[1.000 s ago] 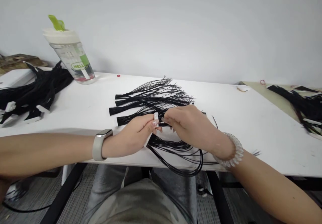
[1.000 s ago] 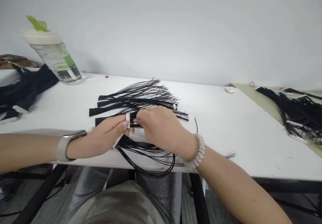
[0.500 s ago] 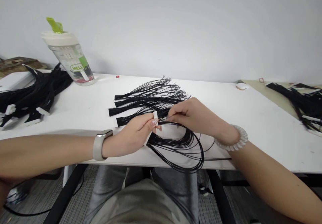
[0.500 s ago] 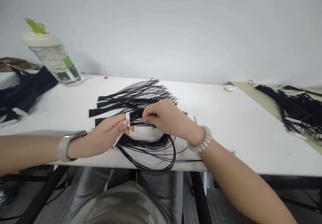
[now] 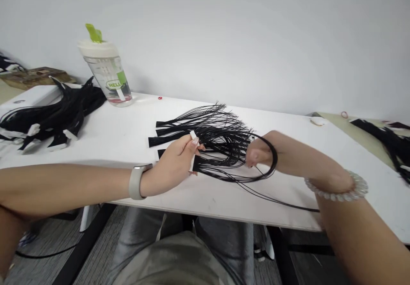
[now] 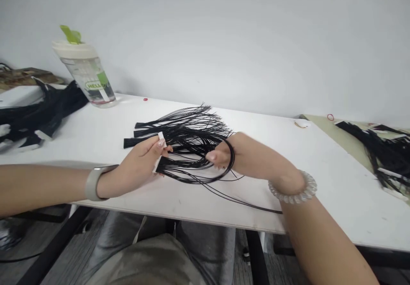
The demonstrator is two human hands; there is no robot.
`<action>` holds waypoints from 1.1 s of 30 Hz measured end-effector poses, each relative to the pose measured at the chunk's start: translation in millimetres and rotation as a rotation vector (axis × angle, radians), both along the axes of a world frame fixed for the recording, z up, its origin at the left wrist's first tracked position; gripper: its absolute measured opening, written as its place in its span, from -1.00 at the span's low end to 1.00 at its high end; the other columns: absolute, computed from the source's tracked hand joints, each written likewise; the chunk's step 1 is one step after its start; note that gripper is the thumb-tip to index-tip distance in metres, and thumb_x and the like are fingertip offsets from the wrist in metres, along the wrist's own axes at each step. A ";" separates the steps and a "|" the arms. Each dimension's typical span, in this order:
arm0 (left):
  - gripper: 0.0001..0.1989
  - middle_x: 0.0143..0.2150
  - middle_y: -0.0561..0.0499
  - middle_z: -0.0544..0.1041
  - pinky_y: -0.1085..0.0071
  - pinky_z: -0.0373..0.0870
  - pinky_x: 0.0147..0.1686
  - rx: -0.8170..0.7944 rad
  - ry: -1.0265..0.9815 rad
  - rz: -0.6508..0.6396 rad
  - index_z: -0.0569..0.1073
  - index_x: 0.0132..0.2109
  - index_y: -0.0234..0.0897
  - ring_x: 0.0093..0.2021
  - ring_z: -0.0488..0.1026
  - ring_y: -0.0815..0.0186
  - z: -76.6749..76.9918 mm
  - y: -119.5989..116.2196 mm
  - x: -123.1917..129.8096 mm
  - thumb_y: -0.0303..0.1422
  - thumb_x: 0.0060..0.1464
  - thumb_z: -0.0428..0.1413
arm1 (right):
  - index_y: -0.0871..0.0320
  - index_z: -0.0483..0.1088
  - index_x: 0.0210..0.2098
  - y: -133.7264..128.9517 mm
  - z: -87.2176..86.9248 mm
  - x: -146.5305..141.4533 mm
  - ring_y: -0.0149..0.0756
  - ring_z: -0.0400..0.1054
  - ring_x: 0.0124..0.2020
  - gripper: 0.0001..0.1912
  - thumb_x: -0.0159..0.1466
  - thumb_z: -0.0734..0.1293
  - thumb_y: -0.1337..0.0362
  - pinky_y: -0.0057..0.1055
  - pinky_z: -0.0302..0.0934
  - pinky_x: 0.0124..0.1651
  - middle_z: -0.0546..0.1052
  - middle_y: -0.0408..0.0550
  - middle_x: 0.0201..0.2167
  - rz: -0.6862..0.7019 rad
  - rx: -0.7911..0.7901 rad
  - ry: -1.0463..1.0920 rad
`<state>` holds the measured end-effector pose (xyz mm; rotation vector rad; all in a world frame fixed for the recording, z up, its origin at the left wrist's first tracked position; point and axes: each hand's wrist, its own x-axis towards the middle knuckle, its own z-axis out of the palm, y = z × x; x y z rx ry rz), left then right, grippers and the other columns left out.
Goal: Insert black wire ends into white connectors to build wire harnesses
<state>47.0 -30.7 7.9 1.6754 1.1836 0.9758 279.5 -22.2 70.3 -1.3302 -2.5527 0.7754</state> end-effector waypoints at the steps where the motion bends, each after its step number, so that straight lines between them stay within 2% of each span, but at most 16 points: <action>1: -0.65 -0.30 -0.01 0.40 0.42 0.37 -0.38 0.062 0.033 -0.001 0.30 -0.32 -0.30 -0.30 0.35 0.34 0.0 -0.9 -0.5 -0.13 0.15 -0.20 | 0.19 0.09 -0.67 0.6 -5.3 -5.0 -0.56 -0.16 -0.63 -0.62 0.21 0.17 0.16 -0.54 -0.20 -0.61 0.02 -0.25 -0.69 0.080 -0.076 -0.019; 3: -0.68 -0.33 0.02 0.40 0.39 0.31 -0.25 0.162 0.079 -0.015 0.29 -0.36 -0.30 -0.27 0.34 0.34 -0.2 -3.0 -1.6 -0.18 0.17 -0.20 | 0.20 0.10 -0.66 0.9 -17.9 -18.0 -0.57 -0.17 -0.64 -0.60 0.24 0.14 0.15 -0.55 -0.22 -0.61 0.01 -0.26 -0.70 0.202 -0.125 -0.001; 4: -0.69 -0.34 0.02 0.40 0.39 0.29 -0.21 0.189 0.089 -0.026 0.28 -0.37 -0.30 -0.27 0.34 0.35 -0.6 -3.9 -1.9 -0.20 0.18 -0.20 | 0.21 0.13 -0.66 0.2 -23.9 -25.2 -0.57 -0.14 -0.65 -0.59 0.25 0.12 0.15 -0.55 -0.19 -0.60 0.04 -0.26 -0.70 0.230 -0.082 0.031; 9: -0.69 -0.39 0.04 0.38 0.42 0.27 -0.33 0.151 0.108 -0.039 0.26 -0.36 -0.29 -0.35 0.32 0.35 -2.8 -3.9 -1.4 -0.19 0.18 -0.21 | 0.25 0.34 -0.50 -9.5 -40.1 -52.1 -0.58 0.10 -0.61 -0.70 0.26 0.12 0.27 -0.59 -0.04 -0.52 0.34 -0.19 -0.63 0.251 0.134 0.176; 13: -0.68 -0.45 0.06 0.34 0.43 0.24 -0.39 0.113 0.112 -0.096 0.27 -0.35 -0.30 -0.43 0.28 0.38 -1.2 -1.2 0.0 -0.21 0.19 -0.22 | 0.25 0.37 -0.49 -15.9 -41.5 -58.4 -0.54 0.19 -0.56 -0.79 0.21 0.17 0.36 -0.58 0.01 -0.45 0.43 -0.15 -0.57 0.264 0.247 0.139; 17: -0.68 -0.46 0.06 0.32 0.43 0.25 -0.38 0.102 0.117 -0.112 0.27 -0.39 -0.30 -0.41 0.27 0.37 3.1 -1.4 1.1 -0.22 0.18 -0.22 | 0.24 0.34 -0.54 -17.9 -42.3 -60.3 -0.54 0.16 -0.57 -0.77 0.20 0.16 0.38 -0.58 -0.01 -0.45 0.40 -0.16 -0.60 0.259 0.298 0.098; 22: -0.71 -0.56 0.11 0.24 0.47 0.17 -0.50 0.135 0.161 -0.095 0.22 -0.42 -0.28 -0.53 0.19 0.42 4.4 -4.1 1.5 -0.24 0.18 -0.20 | 0.25 0.34 -0.59 -20.3 -39.8 -62.0 -0.56 0.09 -0.64 -0.72 0.20 0.16 0.35 -0.58 -0.06 -0.51 0.34 -0.18 -0.68 0.212 0.241 0.094; 27: -0.73 -0.51 0.11 0.24 0.48 0.16 -0.48 0.176 0.182 -0.108 0.17 -0.45 -0.27 -0.50 0.17 0.42 4.4 -4.6 2.0 -0.27 0.18 -0.19 | 0.24 0.36 -0.59 -22.9 -37.8 -62.3 -0.58 0.06 -0.67 -0.73 0.18 0.16 0.37 -0.58 -0.10 -0.54 0.34 -0.19 -0.71 0.151 0.213 0.071; 33: -0.72 -0.53 0.11 0.23 0.46 0.16 -0.47 0.171 0.190 -0.114 0.19 -0.45 -0.27 -0.49 0.18 0.40 4.7 -4.2 1.9 -0.27 0.18 -0.20 | 0.23 0.36 -0.56 -22.1 -35.5 -61.9 -0.59 0.06 -0.67 -0.79 0.15 0.18 0.41 -0.60 -0.08 -0.54 0.33 -0.23 -0.71 0.182 0.195 0.099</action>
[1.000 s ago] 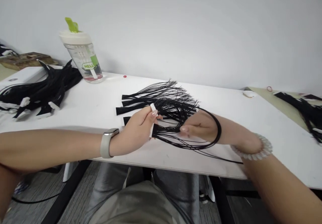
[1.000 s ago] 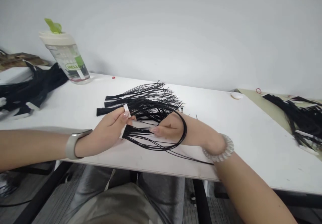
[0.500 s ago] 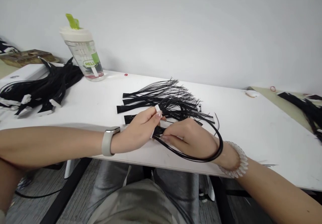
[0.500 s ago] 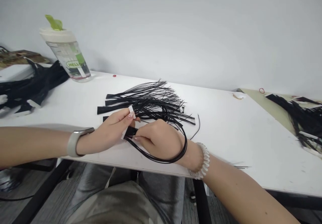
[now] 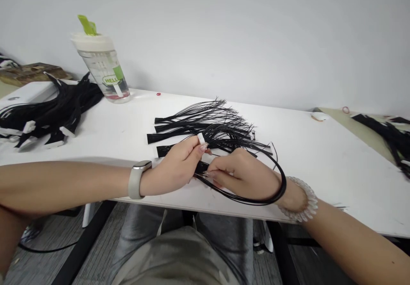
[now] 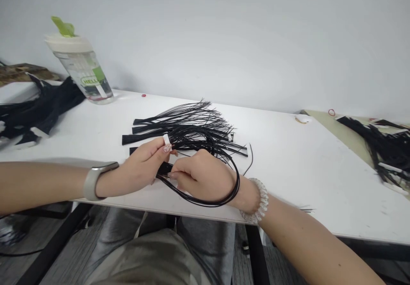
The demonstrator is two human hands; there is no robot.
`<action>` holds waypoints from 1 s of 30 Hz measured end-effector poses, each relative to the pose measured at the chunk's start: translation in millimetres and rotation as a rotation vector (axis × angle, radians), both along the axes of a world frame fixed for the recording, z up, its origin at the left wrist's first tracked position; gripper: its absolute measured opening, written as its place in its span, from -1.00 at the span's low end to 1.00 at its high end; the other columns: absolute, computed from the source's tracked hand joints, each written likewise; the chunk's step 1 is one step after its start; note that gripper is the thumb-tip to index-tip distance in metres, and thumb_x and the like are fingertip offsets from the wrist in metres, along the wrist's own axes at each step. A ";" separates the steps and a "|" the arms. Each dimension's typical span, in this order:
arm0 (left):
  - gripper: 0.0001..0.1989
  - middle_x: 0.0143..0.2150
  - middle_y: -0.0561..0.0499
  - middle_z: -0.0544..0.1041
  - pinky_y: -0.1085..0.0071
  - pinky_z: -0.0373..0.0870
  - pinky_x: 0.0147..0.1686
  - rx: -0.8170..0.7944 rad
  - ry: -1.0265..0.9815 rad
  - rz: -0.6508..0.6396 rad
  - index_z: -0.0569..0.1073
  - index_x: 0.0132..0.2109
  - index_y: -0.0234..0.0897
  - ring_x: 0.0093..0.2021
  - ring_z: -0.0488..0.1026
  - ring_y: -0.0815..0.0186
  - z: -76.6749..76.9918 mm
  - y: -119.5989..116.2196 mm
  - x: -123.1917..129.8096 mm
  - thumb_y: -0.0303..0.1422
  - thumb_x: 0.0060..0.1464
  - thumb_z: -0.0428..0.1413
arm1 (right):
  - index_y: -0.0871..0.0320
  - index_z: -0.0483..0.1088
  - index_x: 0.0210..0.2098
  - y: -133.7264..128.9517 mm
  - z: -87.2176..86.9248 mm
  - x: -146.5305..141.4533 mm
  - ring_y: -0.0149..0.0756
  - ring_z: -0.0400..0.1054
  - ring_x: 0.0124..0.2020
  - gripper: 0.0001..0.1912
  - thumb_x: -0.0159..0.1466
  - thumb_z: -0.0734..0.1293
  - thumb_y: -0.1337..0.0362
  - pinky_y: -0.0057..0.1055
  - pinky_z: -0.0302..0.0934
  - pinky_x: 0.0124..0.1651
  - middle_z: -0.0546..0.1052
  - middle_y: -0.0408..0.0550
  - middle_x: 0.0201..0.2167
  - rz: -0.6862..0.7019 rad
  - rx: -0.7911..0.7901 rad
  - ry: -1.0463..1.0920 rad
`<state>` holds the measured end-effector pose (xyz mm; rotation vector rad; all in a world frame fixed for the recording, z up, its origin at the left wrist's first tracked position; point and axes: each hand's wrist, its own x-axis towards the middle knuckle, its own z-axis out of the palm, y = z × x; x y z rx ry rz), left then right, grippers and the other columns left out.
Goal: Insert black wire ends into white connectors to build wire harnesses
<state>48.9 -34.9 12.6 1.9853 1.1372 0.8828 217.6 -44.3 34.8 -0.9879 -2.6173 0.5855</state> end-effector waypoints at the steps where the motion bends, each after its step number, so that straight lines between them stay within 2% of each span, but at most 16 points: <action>1: -0.72 -0.54 0.11 0.23 0.45 0.16 -0.46 0.001 -0.011 -0.007 0.19 -0.46 -0.27 -0.49 0.18 0.40 -0.1 -0.1 -0.1 -0.27 0.17 -0.20 | 0.23 0.35 -0.57 0.0 0.9 0.1 -0.59 0.06 -0.67 -0.79 0.15 0.17 0.41 -0.60 -0.07 -0.54 0.33 -0.23 -0.71 0.007 -0.011 0.003; 6: -0.72 -0.58 0.13 0.20 0.44 0.18 -0.46 -0.024 -0.008 -0.024 0.24 -0.42 -0.26 -0.50 0.20 0.39 0.3 -1.2 -0.2 -0.24 0.17 -0.20 | 0.22 0.32 -0.56 -0.8 4.6 1.5 -0.59 0.09 -0.65 -0.79 0.15 0.15 0.47 -0.62 -0.03 -0.51 0.33 -0.24 -0.69 0.079 -0.060 -0.015; 10: -0.73 -0.56 0.12 0.21 0.44 0.20 -0.41 -0.031 -0.012 -0.031 0.21 -0.43 -0.26 -0.46 0.23 0.38 2.3 -1.5 0.4 -0.25 0.18 -0.20 | 0.22 0.30 -0.56 -1.3 4.5 3.2 -0.58 0.06 -0.64 -0.80 0.17 0.16 0.43 -0.59 -0.06 -0.50 0.28 -0.23 -0.67 0.077 0.074 -0.061; 13: -0.73 -0.55 0.12 0.21 0.44 0.20 -0.40 -0.033 -0.012 -0.038 0.19 -0.44 -0.26 -0.46 0.21 0.38 2.3 -1.0 0.5 -0.26 0.18 -0.20 | 0.22 0.29 -0.54 -0.4 2.8 4.1 -0.57 0.10 -0.59 -0.82 0.17 0.16 0.44 -0.60 -0.05 -0.47 0.32 -0.22 -0.62 0.096 0.103 -0.062; 18: -0.71 -0.53 0.11 0.22 0.43 0.17 -0.43 -0.020 -0.001 -0.037 0.15 -0.47 -0.26 -0.48 0.16 0.40 -2.0 0.5 -0.3 -0.25 0.18 -0.20 | 0.22 0.25 -0.57 3.1 -0.2 5.4 -0.59 0.08 -0.59 -0.77 0.21 0.14 0.42 -0.62 -0.06 -0.48 0.31 -0.23 -0.63 0.090 0.077 -0.018; 25: -0.72 -0.50 0.08 0.27 0.41 0.21 -0.39 -0.011 0.035 -0.059 0.26 -0.40 -0.27 -0.43 0.22 0.36 -1.1 0.2 -0.7 -0.26 0.18 -0.22 | 0.23 0.30 -0.55 3.3 6.6 7.5 -0.62 0.14 -0.65 -0.75 0.23 0.14 0.37 -0.65 0.00 -0.51 0.39 -0.23 -0.67 0.079 -0.121 -0.032; 28: -0.72 -0.48 0.07 0.29 0.42 0.22 -0.38 -0.002 0.058 -0.069 0.27 -0.37 -0.29 -0.42 0.22 0.37 -0.3 0.6 -0.6 -0.26 0.18 -0.22 | 0.23 0.29 -0.59 1.3 7.6 5.7 -0.63 0.12 -0.67 -0.75 0.20 0.14 0.42 -0.66 -0.01 -0.52 0.38 -0.25 -0.70 0.079 -0.142 -0.069; 30: -0.72 -0.46 0.07 0.31 0.42 0.22 -0.38 0.007 0.060 -0.078 0.27 -0.37 -0.29 -0.42 0.23 0.38 -0.8 1.3 -0.7 -0.27 0.19 -0.22 | 0.22 0.30 -0.59 1.0 6.0 4.5 -0.62 0.08 -0.68 -0.79 0.15 0.17 0.45 -0.65 -0.03 -0.53 0.35 -0.26 -0.71 0.069 -0.084 -0.088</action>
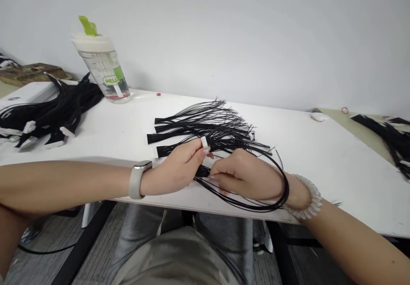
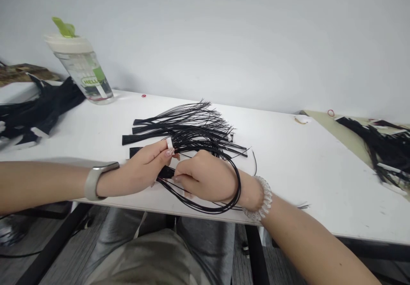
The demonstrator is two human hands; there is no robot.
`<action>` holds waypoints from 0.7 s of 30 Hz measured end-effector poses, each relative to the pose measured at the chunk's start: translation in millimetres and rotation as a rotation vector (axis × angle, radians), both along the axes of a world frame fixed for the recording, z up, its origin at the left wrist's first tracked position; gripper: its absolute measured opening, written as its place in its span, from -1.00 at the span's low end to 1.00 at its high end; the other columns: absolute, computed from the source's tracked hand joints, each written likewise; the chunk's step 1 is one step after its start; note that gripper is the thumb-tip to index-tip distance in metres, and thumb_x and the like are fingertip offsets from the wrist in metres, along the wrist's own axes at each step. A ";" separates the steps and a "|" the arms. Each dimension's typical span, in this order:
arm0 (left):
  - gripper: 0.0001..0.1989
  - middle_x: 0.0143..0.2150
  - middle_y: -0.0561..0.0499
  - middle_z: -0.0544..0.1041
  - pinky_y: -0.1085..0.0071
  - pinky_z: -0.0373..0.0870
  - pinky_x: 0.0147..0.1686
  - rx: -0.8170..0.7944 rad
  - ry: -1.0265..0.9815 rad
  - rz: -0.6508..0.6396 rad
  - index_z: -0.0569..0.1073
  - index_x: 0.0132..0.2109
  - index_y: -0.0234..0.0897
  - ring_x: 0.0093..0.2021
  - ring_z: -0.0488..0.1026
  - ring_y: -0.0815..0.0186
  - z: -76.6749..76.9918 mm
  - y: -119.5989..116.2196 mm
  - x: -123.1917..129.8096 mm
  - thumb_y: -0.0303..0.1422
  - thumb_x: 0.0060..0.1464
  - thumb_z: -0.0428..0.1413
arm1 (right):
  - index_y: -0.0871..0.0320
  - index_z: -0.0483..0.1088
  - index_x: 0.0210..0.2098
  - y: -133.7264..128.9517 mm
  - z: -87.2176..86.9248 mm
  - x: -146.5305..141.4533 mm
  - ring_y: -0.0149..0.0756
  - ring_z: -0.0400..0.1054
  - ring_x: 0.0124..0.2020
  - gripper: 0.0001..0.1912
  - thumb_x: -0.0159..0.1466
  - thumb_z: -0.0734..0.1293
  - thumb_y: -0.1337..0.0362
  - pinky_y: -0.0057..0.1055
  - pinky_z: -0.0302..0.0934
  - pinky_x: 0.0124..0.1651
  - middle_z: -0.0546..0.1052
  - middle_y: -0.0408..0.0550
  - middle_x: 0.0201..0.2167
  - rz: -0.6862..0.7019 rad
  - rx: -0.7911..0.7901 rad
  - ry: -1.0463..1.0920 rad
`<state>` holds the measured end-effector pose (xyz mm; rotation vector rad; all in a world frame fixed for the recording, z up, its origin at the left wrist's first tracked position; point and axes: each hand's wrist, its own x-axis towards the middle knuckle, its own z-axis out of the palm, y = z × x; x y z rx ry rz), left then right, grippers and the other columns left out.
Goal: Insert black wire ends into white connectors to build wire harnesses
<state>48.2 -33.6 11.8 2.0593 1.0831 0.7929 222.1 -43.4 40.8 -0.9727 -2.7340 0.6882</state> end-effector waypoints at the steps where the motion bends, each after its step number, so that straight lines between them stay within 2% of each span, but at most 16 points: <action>1: -0.72 -0.45 0.06 0.31 0.42 0.23 -0.37 0.002 -0.001 -0.001 0.27 -0.36 -0.29 -0.41 0.24 0.37 -0.4 0.3 -0.1 -0.27 0.19 -0.22 | 0.22 0.30 -0.59 0.3 -1.2 -0.1 -0.62 0.06 -0.67 -0.82 0.12 0.19 0.46 -0.64 -0.04 -0.53 0.34 -0.26 -0.70 -0.008 0.052 -0.007; 3: -0.72 -0.43 0.06 0.33 0.41 0.23 -0.35 -0.001 -0.002 0.006 0.28 -0.34 -0.29 -0.38 0.26 0.36 -0.9 0.7 -0.5 -0.27 0.19 -0.22 | 0.23 0.32 -0.59 1.9 -3.6 1.3 -0.61 0.04 -0.66 -0.84 0.09 0.21 0.46 -0.62 -0.05 -0.53 0.32 -0.25 -0.69 0.001 0.136 0.003; 5: -0.72 -0.43 0.06 0.33 0.41 0.24 -0.34 -0.013 -0.003 0.015 0.28 -0.32 -0.29 -0.37 0.28 0.35 -0.9 0.6 -0.7 -0.26 0.19 -0.23 | 0.23 0.34 -0.57 4.3 -5.1 4.6 -0.60 0.07 -0.64 -0.81 0.14 0.19 0.42 -0.62 -0.02 -0.51 0.35 -0.23 -0.66 0.047 0.129 0.035; 9: -0.73 -0.41 0.05 0.33 0.42 0.24 -0.33 -0.026 -0.006 0.004 0.29 -0.32 -0.29 -0.34 0.27 0.35 0.2 -0.4 -0.5 -0.26 0.19 -0.22 | 0.22 0.39 -0.47 7.0 -4.8 10.4 -0.58 0.22 -0.58 -0.77 0.22 0.15 0.35 -0.63 0.08 -0.45 0.44 -0.17 -0.58 0.071 -0.041 0.118; 16: -0.74 -0.46 0.09 0.28 0.45 0.21 -0.38 -0.009 0.003 -0.016 0.20 -0.41 -0.29 -0.43 0.21 0.40 -1.3 0.5 1.1 -0.28 0.18 -0.21 | 0.23 0.23 -0.57 3.4 -5.1 5.9 -0.54 0.26 -0.60 -0.74 0.22 0.09 0.36 -0.61 0.13 -0.50 0.37 -0.18 -0.64 -0.033 -0.512 0.152; 18: -0.74 -0.46 0.08 0.29 0.44 0.21 -0.38 -0.016 0.014 -0.010 0.20 -0.41 -0.29 -0.42 0.22 0.40 -1.6 0.9 1.2 -0.28 0.18 -0.21 | 0.22 0.21 -0.56 3.9 -6.4 5.3 -0.53 0.27 -0.58 -0.76 0.20 0.07 0.40 -0.61 0.14 -0.51 0.35 -0.18 -0.63 -0.058 -0.549 0.168; 21: -0.74 -0.45 0.07 0.31 0.43 0.22 -0.37 -0.019 0.016 -0.017 0.22 -0.39 -0.29 -0.42 0.23 0.39 -2.0 1.3 1.0 -0.27 0.18 -0.22 | 0.20 0.16 -0.57 5.2 -8.2 5.9 -0.51 0.30 -0.56 -0.81 0.13 0.06 0.48 -0.61 0.15 -0.49 0.35 -0.20 -0.62 -0.039 -0.507 0.183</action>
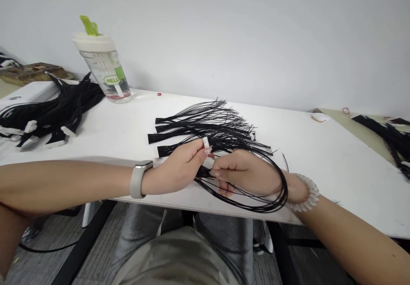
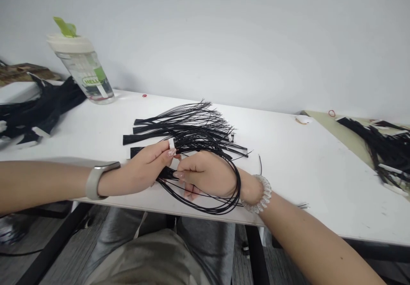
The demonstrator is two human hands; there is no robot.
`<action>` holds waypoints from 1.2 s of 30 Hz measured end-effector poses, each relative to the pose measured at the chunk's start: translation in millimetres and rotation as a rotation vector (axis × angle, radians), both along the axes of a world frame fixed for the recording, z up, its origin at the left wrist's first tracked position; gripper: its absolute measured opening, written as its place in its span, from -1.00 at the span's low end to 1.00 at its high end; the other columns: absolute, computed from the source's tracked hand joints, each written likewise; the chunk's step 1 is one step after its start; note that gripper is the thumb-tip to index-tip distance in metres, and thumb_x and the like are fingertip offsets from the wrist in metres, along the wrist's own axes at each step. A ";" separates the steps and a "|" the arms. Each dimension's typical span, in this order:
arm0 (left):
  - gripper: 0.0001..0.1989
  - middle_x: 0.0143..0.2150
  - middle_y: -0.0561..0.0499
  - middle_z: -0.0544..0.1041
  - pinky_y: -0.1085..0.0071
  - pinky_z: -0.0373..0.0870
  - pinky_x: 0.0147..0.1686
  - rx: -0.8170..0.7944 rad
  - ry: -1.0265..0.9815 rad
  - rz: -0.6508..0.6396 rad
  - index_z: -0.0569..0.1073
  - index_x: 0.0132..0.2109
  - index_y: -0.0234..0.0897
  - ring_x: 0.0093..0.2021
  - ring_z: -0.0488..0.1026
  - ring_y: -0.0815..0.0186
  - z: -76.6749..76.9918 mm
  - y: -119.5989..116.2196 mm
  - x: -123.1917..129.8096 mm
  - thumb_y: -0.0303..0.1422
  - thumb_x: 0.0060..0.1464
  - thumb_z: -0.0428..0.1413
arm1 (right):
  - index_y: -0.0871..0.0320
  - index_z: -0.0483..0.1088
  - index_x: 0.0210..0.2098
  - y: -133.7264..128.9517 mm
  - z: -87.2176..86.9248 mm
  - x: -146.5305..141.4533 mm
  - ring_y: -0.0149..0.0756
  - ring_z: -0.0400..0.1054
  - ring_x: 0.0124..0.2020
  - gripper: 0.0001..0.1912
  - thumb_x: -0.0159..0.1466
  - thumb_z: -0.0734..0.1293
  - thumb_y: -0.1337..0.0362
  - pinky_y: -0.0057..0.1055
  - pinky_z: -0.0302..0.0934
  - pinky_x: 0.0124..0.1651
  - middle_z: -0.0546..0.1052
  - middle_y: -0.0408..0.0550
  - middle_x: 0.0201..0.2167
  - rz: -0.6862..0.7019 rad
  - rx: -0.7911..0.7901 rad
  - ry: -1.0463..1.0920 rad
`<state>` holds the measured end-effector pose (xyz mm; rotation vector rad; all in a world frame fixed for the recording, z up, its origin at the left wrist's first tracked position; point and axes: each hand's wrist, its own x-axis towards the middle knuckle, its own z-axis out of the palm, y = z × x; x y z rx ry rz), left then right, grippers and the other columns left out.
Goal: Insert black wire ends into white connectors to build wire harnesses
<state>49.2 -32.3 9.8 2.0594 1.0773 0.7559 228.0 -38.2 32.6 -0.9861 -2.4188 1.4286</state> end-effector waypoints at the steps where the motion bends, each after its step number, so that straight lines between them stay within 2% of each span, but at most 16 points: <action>1: -0.73 -0.46 0.08 0.30 0.43 0.22 -0.38 0.001 -0.001 0.000 0.22 -0.39 -0.29 -0.43 0.23 0.39 -0.1 0.1 -0.1 -0.27 0.18 -0.22 | 0.20 0.15 -0.57 0.2 -0.2 0.3 -0.51 0.31 -0.56 -0.81 0.11 0.05 0.49 -0.61 0.16 -0.48 0.35 -0.21 -0.62 0.009 0.015 0.000; 6: -0.73 -0.51 0.09 0.27 0.45 0.22 -0.45 0.005 -0.016 0.017 0.19 -0.45 -0.28 -0.48 0.20 0.40 1.9 -0.9 -0.2 -0.27 0.17 -0.20 | 0.19 0.11 -0.58 -0.4 0.8 0.3 -0.51 0.29 -0.59 -0.78 0.17 0.04 0.42 -0.60 0.14 -0.51 0.33 -0.22 -0.65 -0.034 -0.009 -0.021; 9: -0.73 -0.55 0.10 0.24 0.48 0.21 -0.52 -0.018 -0.039 0.020 0.19 -0.46 -0.27 -0.52 0.20 0.41 5.1 -2.4 0.2 -0.27 0.16 -0.19 | 0.19 0.13 -0.58 3.1 0.9 1.0 -0.53 0.27 -0.60 -0.75 0.22 0.04 0.35 -0.61 0.13 -0.53 0.35 -0.21 -0.65 0.017 0.004 -0.048; 12: -0.75 -0.57 0.12 0.23 0.51 0.20 -0.62 -0.088 -0.064 0.026 0.25 -0.40 -0.27 -0.59 0.19 0.44 6.6 -2.9 0.5 -0.25 0.16 -0.18 | 0.21 0.23 -0.57 10.0 2.7 7.0 -0.54 0.25 -0.57 -0.76 0.21 0.10 0.34 -0.60 0.12 -0.48 0.40 -0.18 -0.60 0.094 0.208 -0.135; 14: -0.73 -0.57 0.13 0.22 0.53 0.17 -0.70 -0.159 -0.074 0.041 0.28 -0.33 -0.27 -0.66 0.17 0.48 5.6 -2.1 0.6 -0.22 0.16 -0.19 | 0.22 0.29 -0.56 14.0 7.5 15.7 -0.53 0.21 -0.56 -0.79 0.17 0.16 0.32 -0.57 0.08 -0.48 0.40 -0.17 -0.58 0.050 0.411 -0.214; 16: -0.70 -0.54 0.13 0.23 0.54 0.17 -0.75 -0.219 -0.094 0.057 0.30 -0.28 -0.27 -0.71 0.16 0.51 3.8 -0.8 0.5 -0.18 0.16 -0.21 | 0.21 0.32 -0.56 16.6 15.8 27.6 -0.53 0.15 -0.57 -0.81 0.14 0.20 0.30 -0.55 0.04 -0.51 0.38 -0.18 -0.59 -0.068 0.571 -0.282; 18: -0.68 -0.53 0.14 0.22 0.54 0.16 -0.79 -0.261 -0.115 0.067 0.29 -0.27 -0.27 -0.74 0.16 0.52 2.3 0.4 0.2 -0.15 0.15 -0.21 | 0.20 0.37 -0.53 19.5 25.1 41.2 -0.54 0.13 -0.59 -0.82 0.14 0.22 0.28 -0.53 0.03 -0.53 0.38 -0.18 -0.61 -0.265 0.633 -0.302; 20: -0.68 -0.53 0.14 0.21 0.55 0.16 -0.81 -0.281 -0.121 0.073 0.29 -0.28 -0.27 -0.74 0.16 0.52 2.1 0.6 -0.2 -0.13 0.14 -0.20 | 0.19 0.42 -0.49 25.2 32.3 55.0 -0.53 0.14 -0.64 -0.84 0.12 0.25 0.26 -0.51 0.06 -0.55 0.39 -0.17 -0.64 -0.594 0.666 -0.207; 22: -0.68 -0.53 0.13 0.21 0.55 0.16 -0.80 -0.274 -0.114 0.066 0.28 -0.29 -0.28 -0.73 0.16 0.52 2.9 0.0 -0.8 -0.14 0.14 -0.19 | 0.18 0.44 -0.40 34.4 36.0 68.0 -0.49 0.23 -0.59 -0.87 0.08 0.28 0.30 -0.48 0.14 -0.52 0.43 -0.13 -0.58 -0.891 0.636 0.111; 24: -0.68 -0.52 0.11 0.23 0.54 0.17 -0.77 -0.227 -0.099 0.051 0.30 -0.30 -0.29 -0.70 0.16 0.51 3.8 -0.9 -1.4 -0.15 0.14 -0.19 | 0.18 0.42 -0.31 44.7 37.5 79.0 -0.43 0.33 -0.44 -0.82 0.07 0.28 0.37 -0.44 0.23 -0.40 0.48 -0.07 -0.39 -0.991 0.499 0.549; 26: -0.68 -0.51 0.10 0.25 0.53 0.18 -0.73 -0.186 -0.089 0.038 0.31 -0.30 -0.28 -0.67 0.16 0.49 4.1 -1.6 -2.2 -0.17 0.15 -0.20 | 0.16 0.40 -0.28 51.6 38.6 85.7 -0.50 0.32 -0.44 -0.79 0.07 0.25 0.43 -0.47 0.22 -0.40 0.47 -0.06 -0.27 -0.997 0.342 0.843; 29: -0.68 -0.52 0.09 0.27 0.51 0.21 -0.66 -0.136 -0.085 0.027 0.33 -0.33 -0.28 -0.62 0.21 0.45 3.2 -1.5 -3.0 -0.19 0.16 -0.20 | 0.07 0.33 -0.09 47.9 39.7 81.4 -0.64 0.12 -0.68 -0.63 0.12 0.23 0.46 -0.53 0.01 -0.60 0.49 -0.12 -0.40 -1.011 0.333 0.860; 31: -0.67 -0.51 0.07 0.30 0.49 0.24 -0.58 -0.089 -0.083 0.027 0.34 -0.35 -0.28 -0.53 0.27 0.41 2.2 -0.8 -3.2 -0.20 0.17 -0.21 | -0.03 0.17 0.07 36.7 38.6 68.1 -0.63 0.06 -0.73 -0.49 0.14 0.23 0.43 -0.53 -0.10 -0.65 0.48 -0.16 -0.48 -0.919 0.471 0.710; 32: -0.66 -0.50 0.06 0.32 0.48 0.26 -0.53 -0.063 -0.082 0.025 0.35 -0.35 -0.29 -0.49 0.29 0.39 1.6 -0.4 -3.3 -0.21 0.17 -0.21 | -0.03 0.16 0.05 30.0 37.2 59.4 -0.61 0.08 -0.72 -0.53 0.16 0.24 0.38 -0.53 -0.08 -0.65 0.48 -0.17 -0.49 -0.845 0.531 0.597; 34: -0.66 -0.48 0.05 0.34 0.46 0.27 -0.44 -0.032 -0.079 0.022 0.36 -0.33 -0.29 -0.43 0.30 0.37 0.6 0.5 -3.3 -0.22 0.18 -0.23 | 0.10 0.35 -0.27 17.6 32.7 41.1 -0.55 0.17 -0.63 -0.88 0.18 0.24 0.30 -0.51 0.03 -0.59 0.47 -0.13 -0.49 -0.710 0.679 0.318; 36: -0.65 -0.48 0.06 0.33 0.46 0.27 -0.42 -0.019 -0.076 0.017 0.36 -0.32 -0.29 -0.43 0.30 0.38 0.0 1.2 -3.5 -0.22 0.19 -0.23 | 0.15 0.37 -0.45 10.0 26.3 25.5 -0.47 0.25 -0.50 -0.90 0.17 0.26 0.30 -0.48 0.12 -0.46 0.45 -0.12 -0.50 -0.494 0.790 0.109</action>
